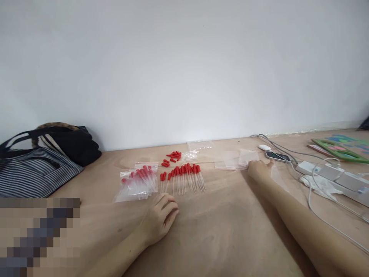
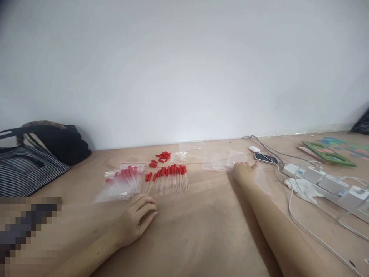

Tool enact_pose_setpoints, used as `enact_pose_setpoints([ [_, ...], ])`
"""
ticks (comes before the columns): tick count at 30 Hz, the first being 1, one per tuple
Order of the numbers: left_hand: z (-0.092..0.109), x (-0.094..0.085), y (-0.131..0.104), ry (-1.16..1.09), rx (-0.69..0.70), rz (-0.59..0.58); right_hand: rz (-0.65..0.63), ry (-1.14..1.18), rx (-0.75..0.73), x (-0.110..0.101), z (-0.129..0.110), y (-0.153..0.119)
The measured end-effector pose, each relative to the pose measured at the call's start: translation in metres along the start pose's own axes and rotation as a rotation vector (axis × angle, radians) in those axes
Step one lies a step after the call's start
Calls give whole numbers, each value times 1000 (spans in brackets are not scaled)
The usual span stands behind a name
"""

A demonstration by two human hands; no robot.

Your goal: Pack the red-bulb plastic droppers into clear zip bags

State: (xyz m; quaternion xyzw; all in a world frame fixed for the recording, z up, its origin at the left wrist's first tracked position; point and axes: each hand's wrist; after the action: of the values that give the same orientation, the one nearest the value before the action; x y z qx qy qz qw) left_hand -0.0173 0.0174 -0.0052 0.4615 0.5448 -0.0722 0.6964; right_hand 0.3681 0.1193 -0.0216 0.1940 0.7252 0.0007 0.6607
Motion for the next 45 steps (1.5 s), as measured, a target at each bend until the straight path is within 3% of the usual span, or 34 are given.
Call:
enact_pose_setpoints([
  [2,0,-2,2,-12,-1,-11,38,16,3,0,1,0],
  [5,1,-2,3,-10,12,1,316,166,-55,-6,-8,-7],
  [7,1,-2,3,9,18,34,541,341,-227,-12,-23,-18],
  [9,2,-4,2,52,25,106,626,513,-510,-17,-41,-37],
  [11,5,-9,1,101,42,231,625,660,-810,-20,-62,-62],
  [13,12,-16,1,148,71,381,519,734,-1122,-22,-80,-88],
  [15,20,-22,1,164,106,449,428,766,-1326,-22,-96,-109],
  [16,25,-23,1,145,116,411,377,767,-1391,-22,-102,-117],
  [18,31,-21,0,45,119,201,293,742,-1462,-22,-112,-127],
  [20,32,-12,-1,-60,76,-74,234,717,-1490,-20,-118,-130],
  [22,29,-1,-3,-134,32,-278,209,722,-1501,-19,-121,-130],
  [24,25,7,-5,-191,3,-421,217,753,-1488,-18,-123,-129],
  [27,25,6,-5,-221,-66,-530,254,813,-1386,-17,-123,-129],
  [32,34,-4,-4,-205,-138,-572,155,901,-1123,-18,-120,-135],
  [36,32,3,-8,-195,-148,-547,125,897,-1012,-19,-117,-137],
  [42,31,8,-12,-220,-128,-493,-62,697,-1206,-24,-115,-134],
  [45,33,3,-8,-251,-126,-456,-152,598,-1223,-29,-117,-132],
])
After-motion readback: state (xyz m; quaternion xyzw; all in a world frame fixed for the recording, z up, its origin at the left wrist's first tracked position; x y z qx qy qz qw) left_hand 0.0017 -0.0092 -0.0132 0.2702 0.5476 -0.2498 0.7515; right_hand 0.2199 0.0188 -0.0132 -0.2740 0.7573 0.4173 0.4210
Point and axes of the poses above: each hand's wrist, its own y-axis towards the middle knuckle, its own x-axis out of the palm, z = x × y, and after that the axes turned 12 degrees about y, right-handed
